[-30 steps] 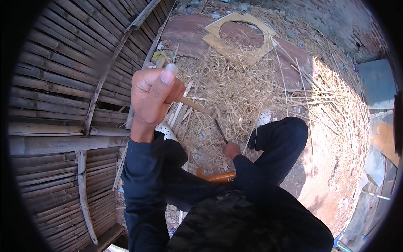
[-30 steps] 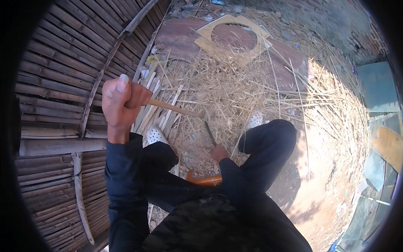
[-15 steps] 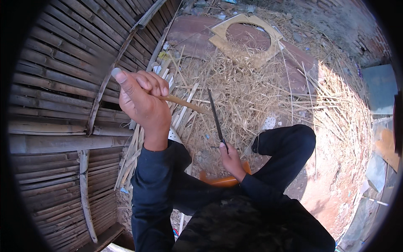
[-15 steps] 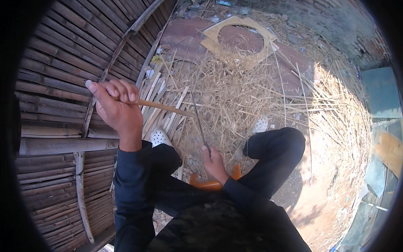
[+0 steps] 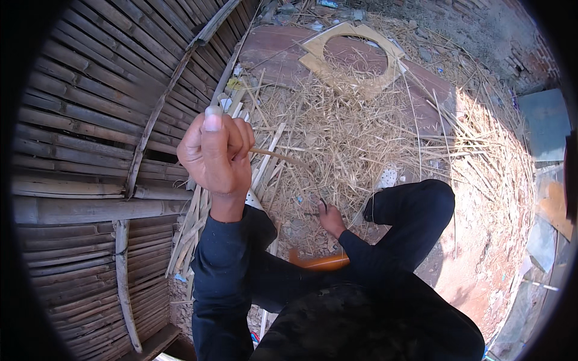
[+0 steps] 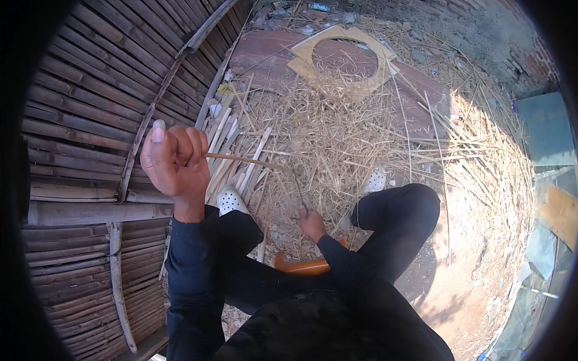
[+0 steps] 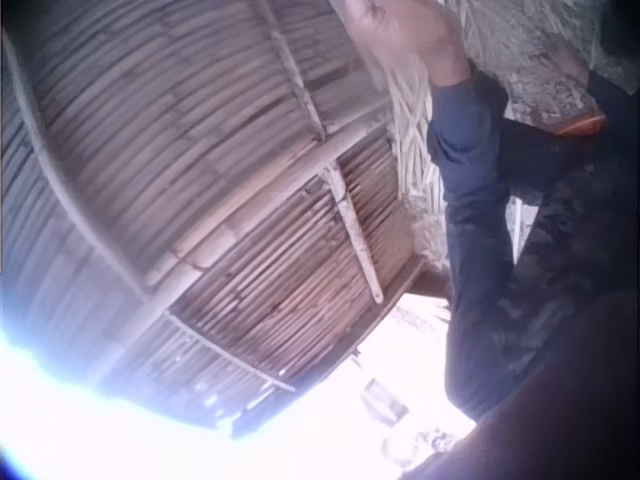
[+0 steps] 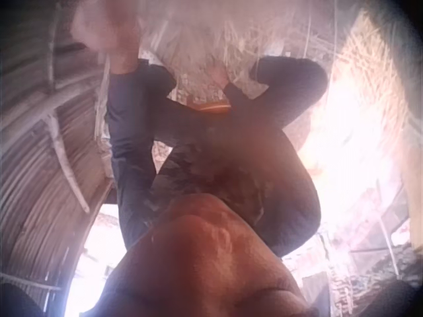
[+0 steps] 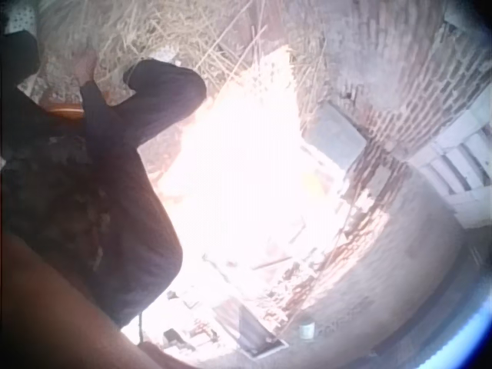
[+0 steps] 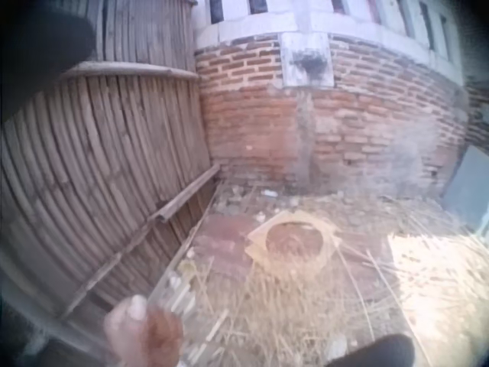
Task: The person sits on the ground and uses a red utility knife to shave a long bamboo stick. They hold the stick with their left hand and scrape the surface with the knife in their right hand, removing thin strips of bamboo. The person occasionally rotates the stick to work on different sides.
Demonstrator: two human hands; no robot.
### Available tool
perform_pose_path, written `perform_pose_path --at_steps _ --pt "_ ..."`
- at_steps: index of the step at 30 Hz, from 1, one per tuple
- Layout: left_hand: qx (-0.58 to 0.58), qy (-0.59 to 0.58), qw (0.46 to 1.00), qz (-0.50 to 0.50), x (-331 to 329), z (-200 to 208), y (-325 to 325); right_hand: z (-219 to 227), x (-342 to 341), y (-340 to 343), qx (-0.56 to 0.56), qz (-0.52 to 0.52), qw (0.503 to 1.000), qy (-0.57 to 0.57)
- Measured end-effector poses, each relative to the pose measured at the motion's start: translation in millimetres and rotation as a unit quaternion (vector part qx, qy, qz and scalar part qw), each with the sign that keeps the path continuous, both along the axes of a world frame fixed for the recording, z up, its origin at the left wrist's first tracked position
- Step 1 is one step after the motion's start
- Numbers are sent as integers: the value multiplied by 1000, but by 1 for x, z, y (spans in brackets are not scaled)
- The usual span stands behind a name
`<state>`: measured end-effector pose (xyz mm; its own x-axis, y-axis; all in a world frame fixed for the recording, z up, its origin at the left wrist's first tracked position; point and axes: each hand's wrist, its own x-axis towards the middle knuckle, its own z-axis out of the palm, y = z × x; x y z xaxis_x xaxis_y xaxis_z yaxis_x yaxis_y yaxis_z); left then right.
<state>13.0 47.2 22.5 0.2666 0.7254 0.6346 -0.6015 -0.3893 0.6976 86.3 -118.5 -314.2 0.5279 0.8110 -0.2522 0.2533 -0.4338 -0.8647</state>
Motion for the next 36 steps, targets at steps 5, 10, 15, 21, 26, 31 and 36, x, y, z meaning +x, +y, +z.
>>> perform_pose_path --at_steps 5,10,15,21,26,31,36 --pt "-32 -24 997 69 6 -5 5 139 -36 25 166 9 976 139" --pt "-61 -41 993 96 7 -1 16 91 -39 43 131 -39 986 99" --pt "-87 -30 990 107 -8 -10 18 131 -21 60 145 18 983 114" --pt "-82 -51 989 115 -8 -4 24 102 -47 68 166 -54 983 58" --pt "-96 -46 987 123 -15 -11 20 79 -16 55 32 9 998 52" --pt "-48 -34 994 97 -4 2 19 89 -28 52 120 -75 989 37" --pt "-60 -21 992 112 -1 -1 18 147 -4 49 -4 -57 911 409"
